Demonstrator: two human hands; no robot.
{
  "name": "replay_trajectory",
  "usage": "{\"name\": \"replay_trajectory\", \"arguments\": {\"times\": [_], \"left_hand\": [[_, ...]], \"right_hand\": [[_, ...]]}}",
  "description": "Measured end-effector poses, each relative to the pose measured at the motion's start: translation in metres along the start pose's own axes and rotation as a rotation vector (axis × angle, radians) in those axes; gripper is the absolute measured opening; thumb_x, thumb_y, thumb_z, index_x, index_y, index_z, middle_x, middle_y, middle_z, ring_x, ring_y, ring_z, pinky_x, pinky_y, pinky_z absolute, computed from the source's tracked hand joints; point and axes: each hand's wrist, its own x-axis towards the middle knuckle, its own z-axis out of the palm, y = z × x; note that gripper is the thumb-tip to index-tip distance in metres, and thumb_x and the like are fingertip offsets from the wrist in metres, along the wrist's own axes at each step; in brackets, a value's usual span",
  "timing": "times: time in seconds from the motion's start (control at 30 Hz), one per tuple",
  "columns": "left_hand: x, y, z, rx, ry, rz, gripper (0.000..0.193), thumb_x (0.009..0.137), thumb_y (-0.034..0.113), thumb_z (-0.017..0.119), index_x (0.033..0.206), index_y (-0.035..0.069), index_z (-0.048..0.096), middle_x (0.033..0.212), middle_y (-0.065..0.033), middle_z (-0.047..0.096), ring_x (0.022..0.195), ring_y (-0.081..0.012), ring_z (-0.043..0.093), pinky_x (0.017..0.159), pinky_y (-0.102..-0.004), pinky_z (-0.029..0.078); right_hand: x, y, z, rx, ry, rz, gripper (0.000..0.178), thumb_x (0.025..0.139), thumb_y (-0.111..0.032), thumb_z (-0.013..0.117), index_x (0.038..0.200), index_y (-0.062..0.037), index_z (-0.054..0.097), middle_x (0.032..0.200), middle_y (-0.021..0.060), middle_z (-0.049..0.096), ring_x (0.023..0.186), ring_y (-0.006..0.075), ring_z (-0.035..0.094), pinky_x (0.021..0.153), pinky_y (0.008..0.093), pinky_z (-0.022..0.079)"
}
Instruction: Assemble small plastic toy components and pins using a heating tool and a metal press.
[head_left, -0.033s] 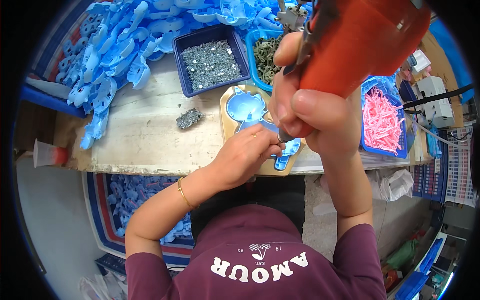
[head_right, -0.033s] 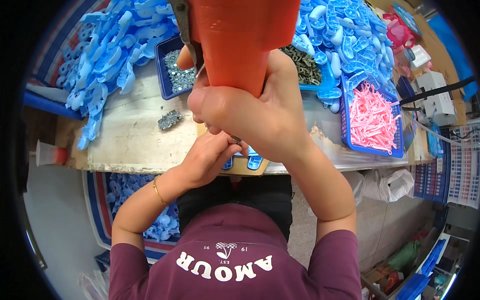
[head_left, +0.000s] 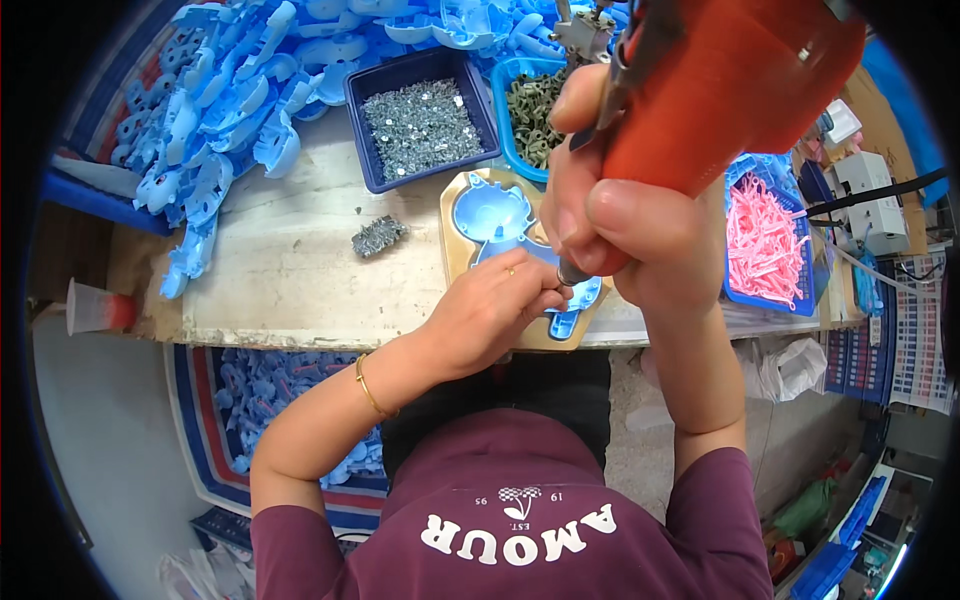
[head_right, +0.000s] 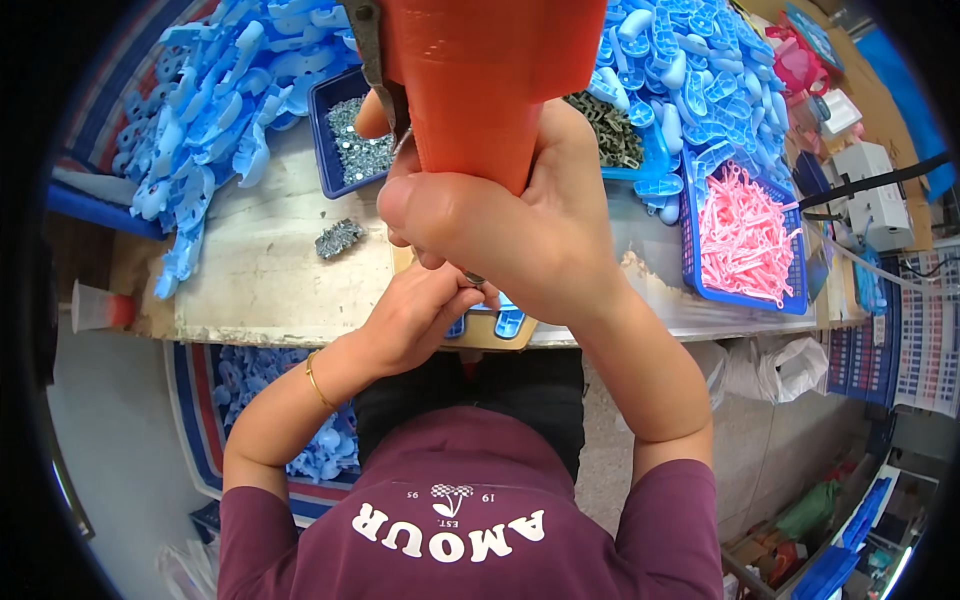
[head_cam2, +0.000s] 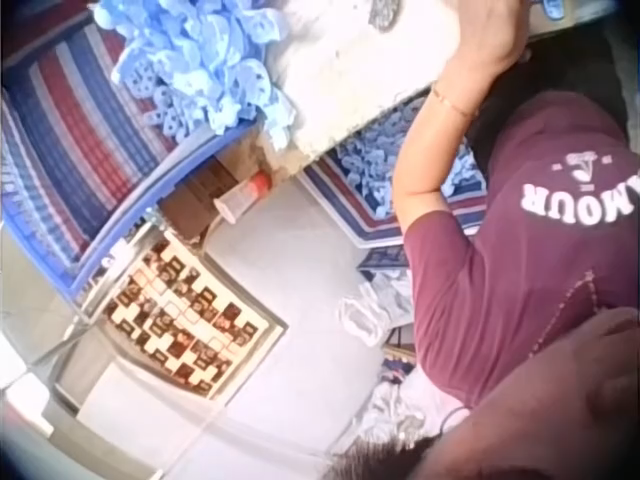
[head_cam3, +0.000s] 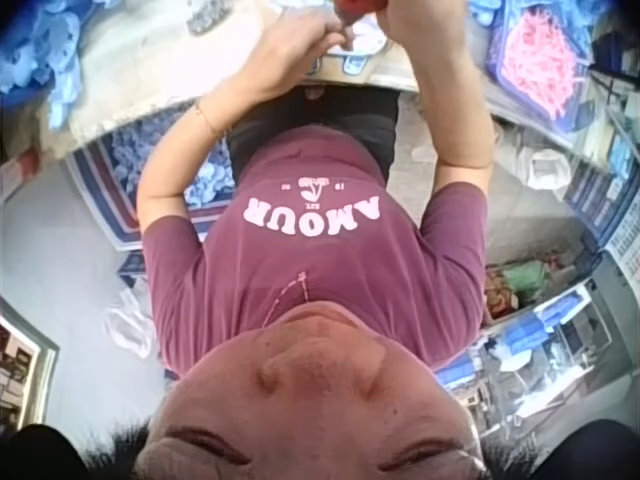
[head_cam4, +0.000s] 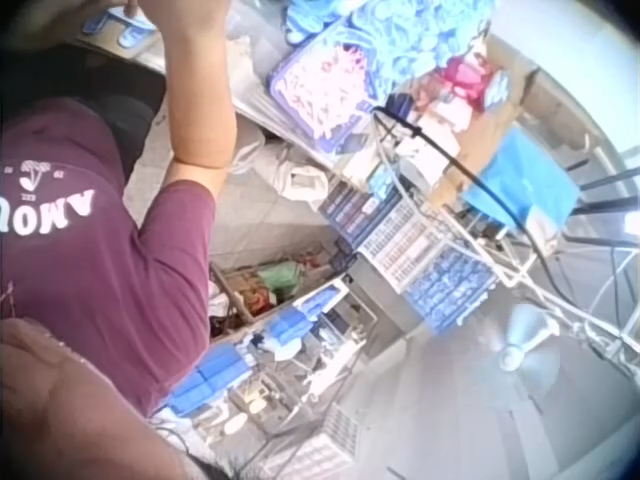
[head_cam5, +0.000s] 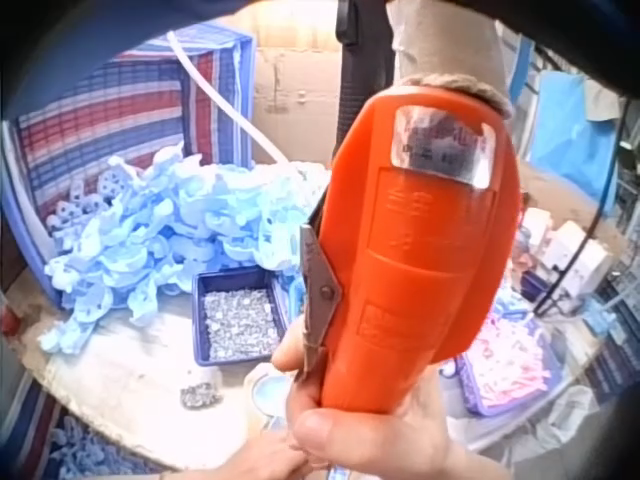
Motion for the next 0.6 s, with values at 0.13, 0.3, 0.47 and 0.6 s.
{"name": "replay_trajectory", "arguments": {"times": [0.13,0.3,0.47,0.6], "left_hand": [[0.007,0.000,-0.006,0.265,0.089,0.078,0.027,0.086,0.022,0.076,0.106,0.008,0.065,0.096,-0.0073,0.067,0.098,-0.0285,0.063,0.085,-0.0406,0.051],[0.001,-0.008,-0.004,0.482,0.008,0.214,0.027,0.081,0.025,0.080,0.098,0.009,0.068,0.101,-0.0040,0.068,0.099,-0.0251,0.063,0.089,-0.0379,0.052],[0.000,-0.012,0.001,0.540,0.004,0.231,0.024,0.082,0.025,0.078,0.095,0.008,0.068,0.102,-0.0029,0.068,0.096,-0.0237,0.062,0.090,-0.0369,0.051],[-0.002,-0.012,0.004,0.539,-0.010,0.214,0.022,0.083,0.024,0.077,0.095,0.008,0.068,0.102,-0.0031,0.068,0.096,-0.0238,0.062,0.089,-0.0369,0.051]], "right_hand": [[-0.010,0.010,-0.009,-0.129,0.075,-0.010,0.043,0.079,-0.013,0.067,0.117,0.0029,0.054,0.066,0.0074,0.060,0.049,0.0099,0.051,0.047,0.0251,0.043],[-0.017,0.034,-0.026,-0.165,0.222,0.021,0.035,0.084,-0.011,0.067,0.114,0.0018,0.057,0.068,0.0075,0.062,0.052,0.0100,0.054,0.048,0.0228,0.042],[-0.020,0.046,-0.032,-0.164,0.224,0.026,0.034,0.085,-0.012,0.068,0.114,0.0012,0.057,0.069,0.0068,0.062,0.053,0.0096,0.055,0.048,0.0224,0.042],[-0.023,0.048,-0.034,-0.154,0.230,0.043,0.034,0.085,-0.012,0.069,0.114,0.0005,0.057,0.070,0.0060,0.061,0.053,0.0088,0.055,0.048,0.0214,0.041]]}}
